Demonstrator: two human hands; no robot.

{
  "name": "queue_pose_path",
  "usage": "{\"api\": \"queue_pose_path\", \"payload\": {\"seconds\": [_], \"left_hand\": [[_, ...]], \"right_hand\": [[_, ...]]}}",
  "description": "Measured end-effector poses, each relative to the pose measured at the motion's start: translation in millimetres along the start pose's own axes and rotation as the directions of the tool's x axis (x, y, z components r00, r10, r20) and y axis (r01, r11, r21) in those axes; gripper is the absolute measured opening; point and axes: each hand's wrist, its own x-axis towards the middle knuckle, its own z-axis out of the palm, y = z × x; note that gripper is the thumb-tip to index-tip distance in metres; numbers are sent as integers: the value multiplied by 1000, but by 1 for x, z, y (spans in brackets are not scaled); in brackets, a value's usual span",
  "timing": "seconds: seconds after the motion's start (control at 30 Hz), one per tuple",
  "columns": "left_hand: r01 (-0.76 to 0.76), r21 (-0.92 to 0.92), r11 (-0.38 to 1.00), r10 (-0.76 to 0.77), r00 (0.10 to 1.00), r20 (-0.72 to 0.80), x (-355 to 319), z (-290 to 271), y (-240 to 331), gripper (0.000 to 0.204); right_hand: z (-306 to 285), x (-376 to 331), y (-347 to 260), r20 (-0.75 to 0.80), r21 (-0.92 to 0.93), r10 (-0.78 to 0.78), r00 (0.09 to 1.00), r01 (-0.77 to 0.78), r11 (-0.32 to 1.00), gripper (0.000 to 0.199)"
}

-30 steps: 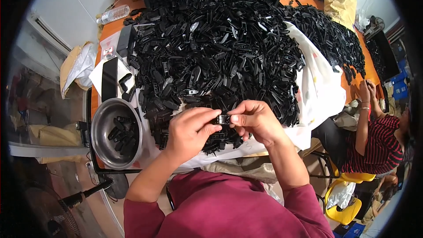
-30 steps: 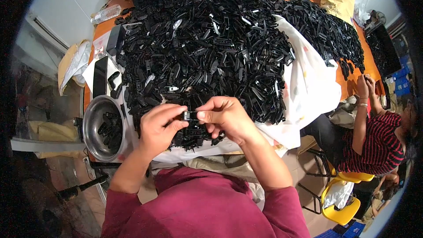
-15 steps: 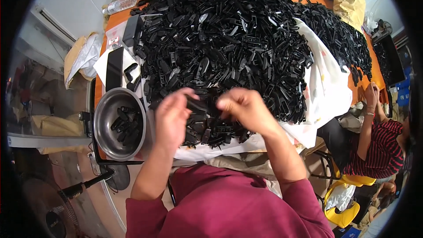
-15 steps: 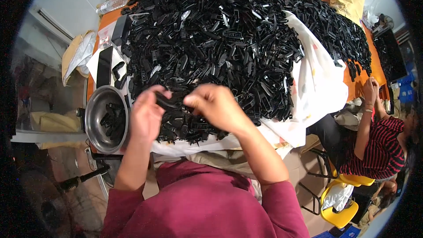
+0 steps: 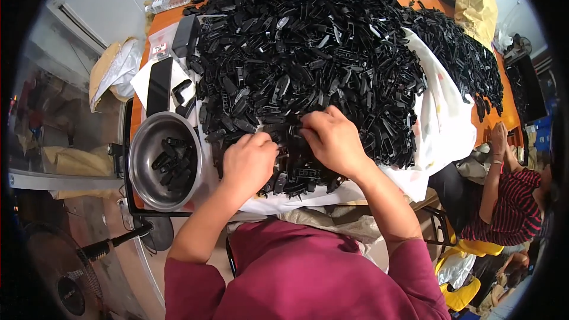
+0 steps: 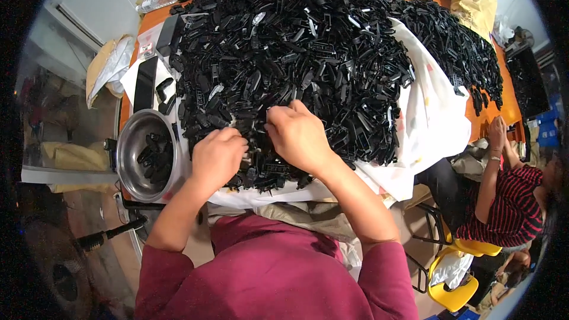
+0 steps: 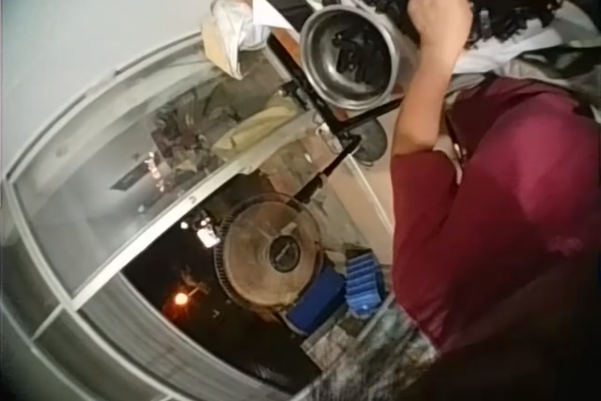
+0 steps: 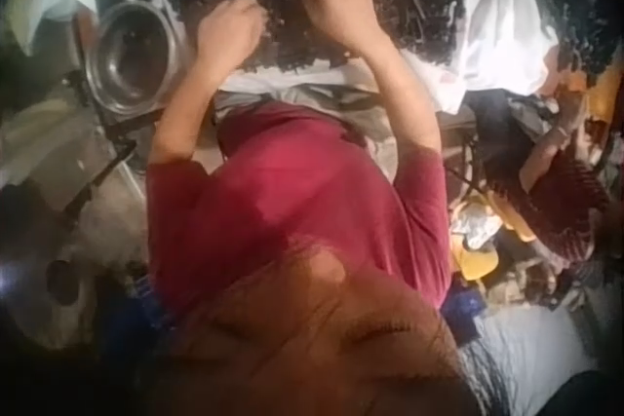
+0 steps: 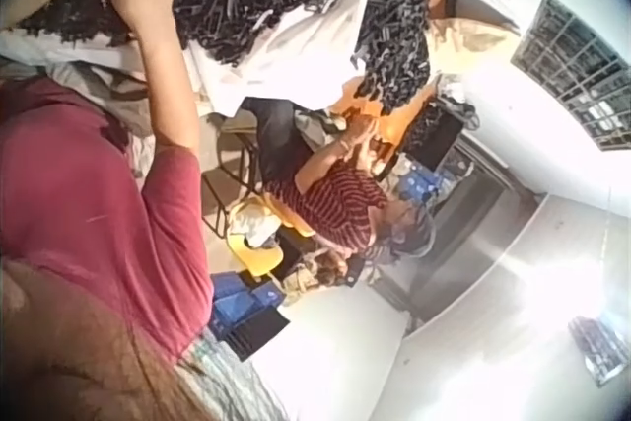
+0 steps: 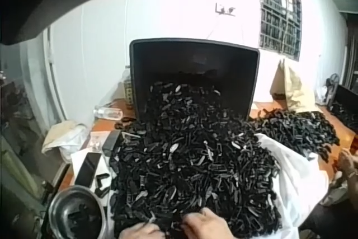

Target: Sorting and inspecting small black plastic clips from a bulk pile into a metal bowl.

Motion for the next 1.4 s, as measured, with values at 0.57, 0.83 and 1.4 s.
{"api": "queue_pose_path", "payload": {"seconds": [0.57,0.83,1.4], "left_hand": [[-20,-999,26,-440,898,-29,6,-9,24,26],[57,-997,-45,-289,955,67,3,-22,22,31],[34,-851,-524,-262,944,199,-15,-11,25,23]], "right_hand": [[-28,-18,-41,74,792,347,935,-266,549,20],[-39,-23,-33,-241,270,-6,971,72,960,42],[-23,-28,-54,202,677,380,903,-409,612,22]]}}
